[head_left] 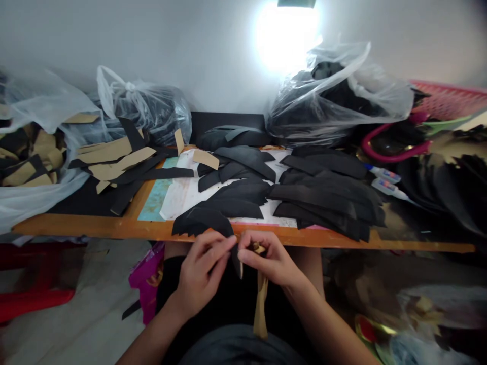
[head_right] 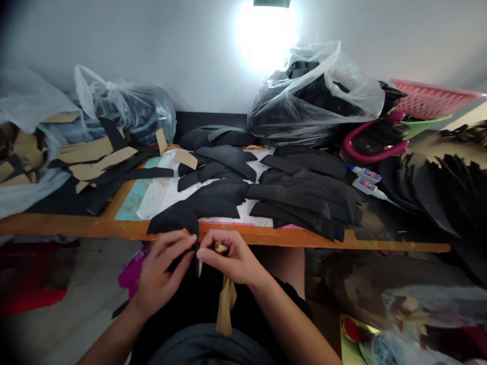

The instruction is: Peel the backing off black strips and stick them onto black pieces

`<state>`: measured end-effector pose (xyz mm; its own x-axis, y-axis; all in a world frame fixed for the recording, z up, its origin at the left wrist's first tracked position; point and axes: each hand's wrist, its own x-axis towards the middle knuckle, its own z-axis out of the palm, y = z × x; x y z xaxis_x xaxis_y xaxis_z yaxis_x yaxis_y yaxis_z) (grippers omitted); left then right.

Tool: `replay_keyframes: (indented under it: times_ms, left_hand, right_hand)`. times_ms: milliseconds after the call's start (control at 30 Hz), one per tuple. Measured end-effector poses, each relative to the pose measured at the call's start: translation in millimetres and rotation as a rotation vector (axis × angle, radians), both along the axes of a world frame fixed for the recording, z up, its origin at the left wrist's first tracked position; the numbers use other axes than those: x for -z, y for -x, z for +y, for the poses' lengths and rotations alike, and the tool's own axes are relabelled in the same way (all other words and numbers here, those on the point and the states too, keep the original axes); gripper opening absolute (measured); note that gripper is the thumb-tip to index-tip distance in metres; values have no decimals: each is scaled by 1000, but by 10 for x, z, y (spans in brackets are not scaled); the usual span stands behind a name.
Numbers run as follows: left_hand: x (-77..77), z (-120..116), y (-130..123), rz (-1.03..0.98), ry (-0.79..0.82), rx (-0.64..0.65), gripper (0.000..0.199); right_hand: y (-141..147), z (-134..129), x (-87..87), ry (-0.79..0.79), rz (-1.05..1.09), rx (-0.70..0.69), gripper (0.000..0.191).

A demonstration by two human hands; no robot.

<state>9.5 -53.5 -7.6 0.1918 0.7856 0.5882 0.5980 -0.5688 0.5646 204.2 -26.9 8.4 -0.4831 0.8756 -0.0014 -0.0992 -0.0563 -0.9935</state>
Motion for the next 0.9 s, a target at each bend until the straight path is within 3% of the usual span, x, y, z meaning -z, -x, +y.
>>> replay_keyframes:
  times_ms: [67, 167, 233, 367, 433, 533, 600, 700, 800, 900]
  left_hand:
    - [-69, -13, -12, -35, -19, 186, 44]
    - [-95, -43, 2, -68, -43, 211, 40]
    - [-80, -74, 62, -105, -81, 108, 32]
    - [-58, -99, 199, -366, -108, -266, 20]
    - [-60, -74, 186, -267, -110, -249, 21]
    - [-71, -2, 41, -20, -142, 29, 39]
    - [-81, 46, -62, 20, -159, 186, 46]
    - [-73, 71, -101, -18, -137, 249, 39]
    - [-1, 61, 7, -190, -139, 122, 31]
    - [97, 117, 206, -619, -138, -93, 17]
  right_hand:
    - [25, -61, -1, 39, 80, -4, 40]
    - [77, -117, 68, 89, 129, -18, 44]
    - [46, -93, 127, 157, 199, 61, 44]
    - [-179, 59, 180, 247, 394, 502, 40]
    - [-245, 87, 161, 234, 408, 588, 40]
    - [-155, -3, 110, 256, 297, 449, 40]
    - [-23, -99, 92, 265, 245, 300, 39]
    - [120, -172, 102, 320, 332, 196, 39]
    - [84, -104, 126, 451, 501, 295, 36]
    - [-131, 31, 165, 557, 640, 528, 33]
